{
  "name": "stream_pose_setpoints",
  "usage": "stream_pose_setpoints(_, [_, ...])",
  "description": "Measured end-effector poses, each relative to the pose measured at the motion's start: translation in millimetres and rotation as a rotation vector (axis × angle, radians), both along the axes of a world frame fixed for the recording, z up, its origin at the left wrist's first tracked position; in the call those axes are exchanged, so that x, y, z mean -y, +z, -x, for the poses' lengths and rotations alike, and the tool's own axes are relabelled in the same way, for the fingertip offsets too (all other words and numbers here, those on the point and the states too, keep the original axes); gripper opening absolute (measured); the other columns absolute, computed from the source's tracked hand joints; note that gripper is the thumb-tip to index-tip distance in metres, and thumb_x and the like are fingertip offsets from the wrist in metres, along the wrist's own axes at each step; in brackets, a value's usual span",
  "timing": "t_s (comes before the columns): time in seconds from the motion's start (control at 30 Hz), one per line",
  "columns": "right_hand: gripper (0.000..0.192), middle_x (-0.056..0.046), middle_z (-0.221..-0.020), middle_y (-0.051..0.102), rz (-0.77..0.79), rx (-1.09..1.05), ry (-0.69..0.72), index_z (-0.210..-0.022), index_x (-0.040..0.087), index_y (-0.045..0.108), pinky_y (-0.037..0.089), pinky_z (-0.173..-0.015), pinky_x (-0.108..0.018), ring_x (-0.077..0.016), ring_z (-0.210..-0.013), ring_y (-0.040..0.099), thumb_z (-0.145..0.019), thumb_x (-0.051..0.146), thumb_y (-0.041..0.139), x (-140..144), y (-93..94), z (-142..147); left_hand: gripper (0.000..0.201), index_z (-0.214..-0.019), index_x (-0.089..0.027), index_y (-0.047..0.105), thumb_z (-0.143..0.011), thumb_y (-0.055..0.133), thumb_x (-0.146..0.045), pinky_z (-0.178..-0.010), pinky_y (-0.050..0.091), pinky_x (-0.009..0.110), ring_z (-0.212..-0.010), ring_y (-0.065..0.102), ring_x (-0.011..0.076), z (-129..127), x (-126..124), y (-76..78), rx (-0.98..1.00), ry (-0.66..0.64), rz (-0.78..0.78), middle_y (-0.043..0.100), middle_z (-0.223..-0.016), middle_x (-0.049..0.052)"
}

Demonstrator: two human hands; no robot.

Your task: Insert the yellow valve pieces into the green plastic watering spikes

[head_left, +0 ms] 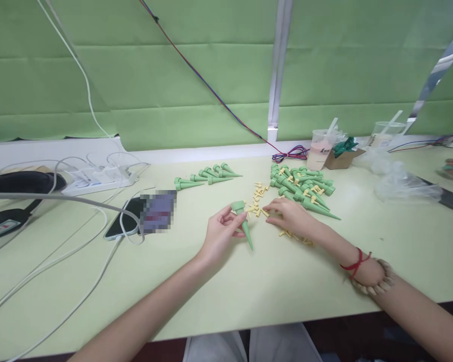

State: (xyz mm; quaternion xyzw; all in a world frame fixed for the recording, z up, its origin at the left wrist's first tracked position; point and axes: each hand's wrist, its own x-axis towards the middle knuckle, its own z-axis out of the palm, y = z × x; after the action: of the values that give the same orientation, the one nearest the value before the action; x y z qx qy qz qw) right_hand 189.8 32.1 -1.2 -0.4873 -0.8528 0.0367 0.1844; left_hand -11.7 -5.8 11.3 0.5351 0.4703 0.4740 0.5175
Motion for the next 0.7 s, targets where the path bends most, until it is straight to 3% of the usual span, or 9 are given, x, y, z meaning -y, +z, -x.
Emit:
stream_pose_setpoints(0.2, [0.018,-0.005,-0.086,0.066,-0.035,0.039,-0.068,-0.090,0.021,0.067,0.038,-0.059,-0.026,-0.0184,-0.079,0.059,-0.083,0.028,0.053,-5,-5.3,-1,0.037,-0.092,-0.014,0.062,-0.068,0.064,-0.042,-0.052,0.052,0.020,-0.062,0.055,0.0098,-2,2,-0.4,0.056,-0.029,0.070,0.059,-0.075,0.004])
stream_pose_setpoints(0.37, [0.025,-0.005,-0.092,0.067,-0.152,0.028,-0.205,-0.101,0.021,0.064,0.036,-0.057,-0.026,-0.0195,-0.085,0.059,-0.086,0.022,0.045,-7,-1.8,-6,0.039,-0.094,-0.014,0.062,-0.067,0.065,-0.042,-0.054,0.052,0.020,-0.064,0.057,0.0104,0,1,2.9,0.069,0.005,0.058,0.060,-0.076,0.004])
stream_pose_setpoints(0.47, [0.022,-0.003,-0.096,0.067,-0.128,-0.020,-0.274,-0.097,0.022,0.065,0.035,-0.054,-0.026,-0.0169,-0.076,0.060,-0.085,0.026,0.048,-7,5.9,-10,0.041,-0.095,-0.014,0.062,-0.065,0.066,-0.042,-0.054,0.052,0.021,-0.064,0.057,0.0112,0,0,4.6,0.077,0.031,0.053,0.060,-0.075,0.004])
stream_pose_setpoints(0.7, [0.020,-0.002,-0.074,0.069,0.011,0.036,-0.437,-0.077,0.024,0.070,0.031,-0.049,-0.026,-0.0191,-0.068,0.060,-0.080,0.035,0.053,-5,19.0,-19,0.040,-0.093,-0.014,0.063,-0.065,0.066,-0.043,-0.052,0.051,0.021,-0.061,0.056,0.0107,0,0,5.4,0.097,0.052,0.040,0.058,-0.072,0.003])
